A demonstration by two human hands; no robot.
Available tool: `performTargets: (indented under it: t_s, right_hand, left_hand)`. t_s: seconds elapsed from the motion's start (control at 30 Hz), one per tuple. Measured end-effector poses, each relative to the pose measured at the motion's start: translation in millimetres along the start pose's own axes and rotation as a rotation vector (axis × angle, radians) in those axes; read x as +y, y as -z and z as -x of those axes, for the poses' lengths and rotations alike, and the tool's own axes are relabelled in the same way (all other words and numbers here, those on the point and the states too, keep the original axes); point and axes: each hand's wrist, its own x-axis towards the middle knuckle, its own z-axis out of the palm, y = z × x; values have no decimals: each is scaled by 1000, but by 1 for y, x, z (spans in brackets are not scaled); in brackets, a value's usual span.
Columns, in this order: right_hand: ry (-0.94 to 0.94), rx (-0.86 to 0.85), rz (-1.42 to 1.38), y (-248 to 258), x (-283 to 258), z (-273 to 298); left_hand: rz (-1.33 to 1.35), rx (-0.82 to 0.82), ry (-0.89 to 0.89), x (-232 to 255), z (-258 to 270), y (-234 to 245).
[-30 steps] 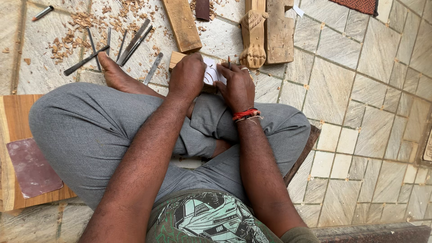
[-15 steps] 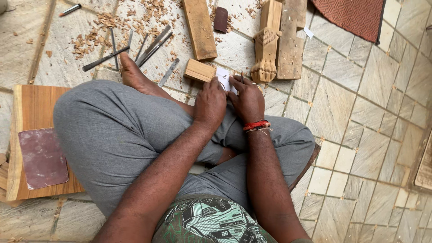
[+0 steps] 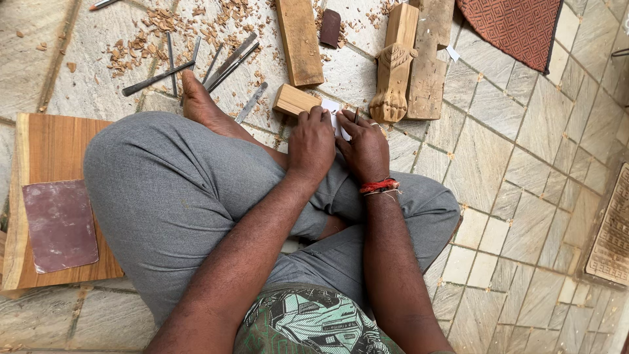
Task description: The person carves a wooden piece shaped like a foot using a chisel and a wooden mallet. They first trace a pattern from a paper template onto the wood, then use the chisel and mallet to carve details into the surface.
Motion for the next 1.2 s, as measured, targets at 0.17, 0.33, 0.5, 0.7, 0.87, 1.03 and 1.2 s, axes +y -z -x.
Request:
performTargets:
  t_s: [0.17, 0.33, 0.5, 0.7, 0.87, 1.03, 1.2]
  right_hand:
    - [-56, -50, 6, -3, 2, -1]
    - [-17, -9, -13, -3, 4, 0]
    - [-5, 25, -70, 0, 1, -1]
    - [-11, 21, -106, 3, 0, -1]
    - [27, 26, -122, -2, 9, 0]
    - [-204, -24, -600, 0, 42, -3]
    - [-495, 27, -675, -3, 46, -7]
  left_hand:
    - [-7, -10, 30, -4, -4, 0]
    - [28, -43, 97, -6, -7, 9]
    - [33, -107, 95, -4, -7, 13]
    - [-36, -35, -10, -4, -2, 11]
    - [13, -22, -17, -6, -6, 15]
    - [61, -108, 51, -2, -6, 18]
    - [77, -114, 79, -2, -8, 22]
